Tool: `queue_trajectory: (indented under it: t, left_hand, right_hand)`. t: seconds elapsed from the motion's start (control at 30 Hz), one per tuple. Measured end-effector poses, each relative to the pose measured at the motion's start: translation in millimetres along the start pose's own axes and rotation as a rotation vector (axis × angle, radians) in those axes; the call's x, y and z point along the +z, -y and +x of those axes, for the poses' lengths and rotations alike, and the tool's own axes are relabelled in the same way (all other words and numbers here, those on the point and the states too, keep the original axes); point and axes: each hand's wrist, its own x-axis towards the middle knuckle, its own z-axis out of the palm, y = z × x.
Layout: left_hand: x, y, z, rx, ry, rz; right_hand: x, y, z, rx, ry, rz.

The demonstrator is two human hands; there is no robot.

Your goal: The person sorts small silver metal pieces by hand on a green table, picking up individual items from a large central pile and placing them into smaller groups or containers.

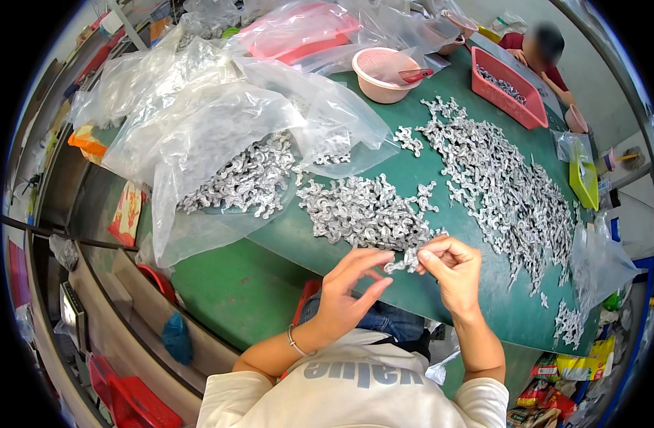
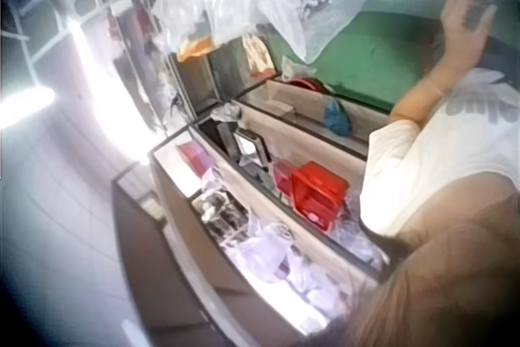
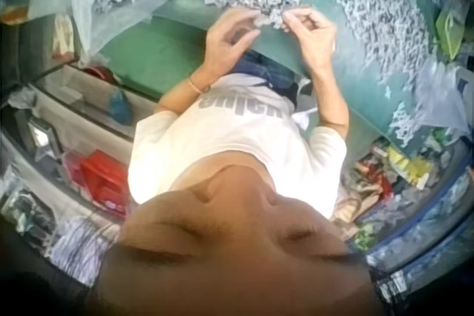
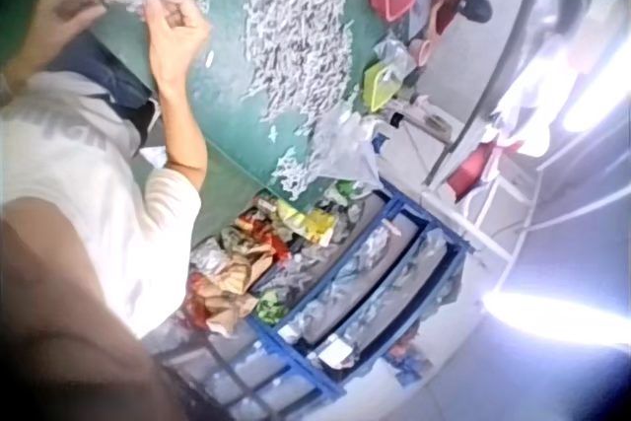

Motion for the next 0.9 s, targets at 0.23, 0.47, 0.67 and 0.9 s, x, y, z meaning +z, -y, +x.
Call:
queue_trajectory:
  t: [0.23, 0.47, 0.67, 0.9]
  left_hand:
    - [0, -5, -1, -0.060, -0.061, -0.145]
    - [-3, -13, -2, -0.349, 0.006, -0.409]
    - [-6, -10, -6, -0.505, 0.006, -0.580]
    - [-6, -12, -7, -0.548, 0.010, -0.643]
  right_hand:
    - [10, 11, -12, -0.092, 0.028, -0.041]
    - [7, 10, -13, -0.182, 0.059, -0.133]
    - [8, 10, -13, -0.085, 0.132, 0.007]
    - [5, 6, -12, 0.093, 0.166, 0.165]
